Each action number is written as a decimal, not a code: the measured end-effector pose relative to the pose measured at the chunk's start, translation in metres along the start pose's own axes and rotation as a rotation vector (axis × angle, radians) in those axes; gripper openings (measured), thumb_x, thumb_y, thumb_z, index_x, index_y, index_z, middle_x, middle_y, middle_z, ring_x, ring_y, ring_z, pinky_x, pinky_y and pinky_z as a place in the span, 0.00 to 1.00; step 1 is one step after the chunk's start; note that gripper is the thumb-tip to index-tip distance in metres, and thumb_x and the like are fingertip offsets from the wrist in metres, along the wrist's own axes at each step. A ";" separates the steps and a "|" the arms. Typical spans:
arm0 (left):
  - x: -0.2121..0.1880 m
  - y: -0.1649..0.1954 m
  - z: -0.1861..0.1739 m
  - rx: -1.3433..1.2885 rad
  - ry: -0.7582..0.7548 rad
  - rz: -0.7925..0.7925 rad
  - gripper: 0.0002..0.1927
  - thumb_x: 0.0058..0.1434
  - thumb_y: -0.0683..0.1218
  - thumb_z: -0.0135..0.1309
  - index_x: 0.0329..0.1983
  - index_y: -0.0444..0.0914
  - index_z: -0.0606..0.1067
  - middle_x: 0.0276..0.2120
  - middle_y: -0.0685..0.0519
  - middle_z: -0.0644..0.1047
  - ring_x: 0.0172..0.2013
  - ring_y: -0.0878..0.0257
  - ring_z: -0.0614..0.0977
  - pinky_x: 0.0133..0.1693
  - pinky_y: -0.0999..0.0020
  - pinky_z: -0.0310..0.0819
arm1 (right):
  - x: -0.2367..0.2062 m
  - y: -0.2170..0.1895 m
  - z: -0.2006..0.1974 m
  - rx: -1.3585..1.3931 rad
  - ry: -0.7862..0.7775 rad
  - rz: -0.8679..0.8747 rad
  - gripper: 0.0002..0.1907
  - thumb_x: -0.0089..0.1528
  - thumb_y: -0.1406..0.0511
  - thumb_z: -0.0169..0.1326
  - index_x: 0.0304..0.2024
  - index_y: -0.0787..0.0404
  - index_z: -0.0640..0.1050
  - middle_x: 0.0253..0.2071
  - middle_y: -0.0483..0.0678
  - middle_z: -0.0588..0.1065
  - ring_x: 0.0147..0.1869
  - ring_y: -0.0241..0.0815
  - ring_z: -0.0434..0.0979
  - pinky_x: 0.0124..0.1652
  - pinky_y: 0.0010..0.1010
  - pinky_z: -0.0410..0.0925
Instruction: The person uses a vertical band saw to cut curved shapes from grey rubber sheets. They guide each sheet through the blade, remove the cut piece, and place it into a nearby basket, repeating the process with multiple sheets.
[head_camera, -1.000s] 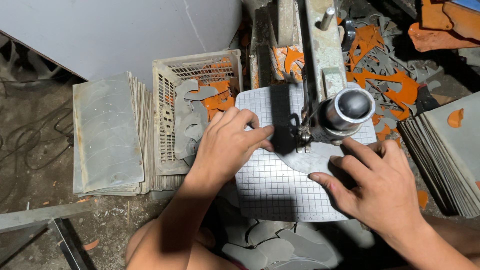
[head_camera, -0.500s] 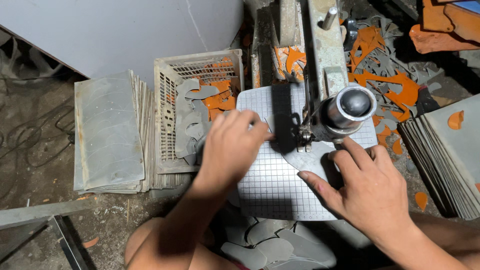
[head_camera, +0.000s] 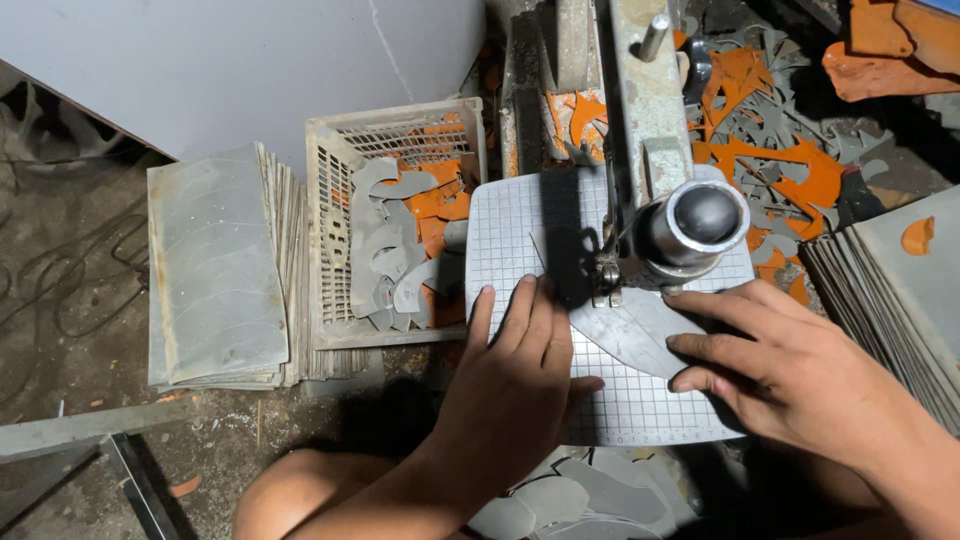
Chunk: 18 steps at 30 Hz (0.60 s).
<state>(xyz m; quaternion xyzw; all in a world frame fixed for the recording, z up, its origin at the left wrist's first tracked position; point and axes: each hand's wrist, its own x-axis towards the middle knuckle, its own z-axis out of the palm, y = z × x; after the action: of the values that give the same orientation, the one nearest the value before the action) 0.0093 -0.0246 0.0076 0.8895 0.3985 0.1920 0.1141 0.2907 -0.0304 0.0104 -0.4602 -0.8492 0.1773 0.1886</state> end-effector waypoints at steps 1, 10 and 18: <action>0.000 -0.002 -0.001 -0.004 0.001 0.016 0.35 0.63 0.56 0.56 0.56 0.18 0.69 0.57 0.25 0.71 0.65 0.35 0.68 0.64 0.33 0.54 | 0.000 -0.002 0.001 0.003 0.022 -0.018 0.18 0.49 0.60 0.67 0.42 0.55 0.84 0.58 0.45 0.78 0.52 0.47 0.76 0.48 0.34 0.72; 0.008 -0.018 -0.007 -0.050 -0.014 0.097 0.30 0.61 0.53 0.59 0.53 0.21 0.72 0.59 0.24 0.71 0.67 0.34 0.68 0.62 0.26 0.54 | 0.000 -0.020 0.006 -0.074 0.130 -0.062 0.19 0.50 0.62 0.66 0.43 0.56 0.83 0.57 0.50 0.77 0.54 0.50 0.76 0.49 0.35 0.72; 0.013 -0.026 -0.006 -0.051 -0.015 0.102 0.28 0.63 0.52 0.58 0.55 0.23 0.73 0.61 0.26 0.69 0.68 0.36 0.66 0.63 0.26 0.52 | 0.005 -0.033 0.010 -0.047 0.203 -0.031 0.18 0.46 0.63 0.67 0.39 0.60 0.83 0.53 0.52 0.78 0.48 0.51 0.77 0.45 0.37 0.72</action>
<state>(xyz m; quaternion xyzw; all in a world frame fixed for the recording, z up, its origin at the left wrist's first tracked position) -0.0027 0.0028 0.0069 0.9069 0.3467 0.2010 0.1300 0.2591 -0.0442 0.0181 -0.4670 -0.8366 0.1072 0.2654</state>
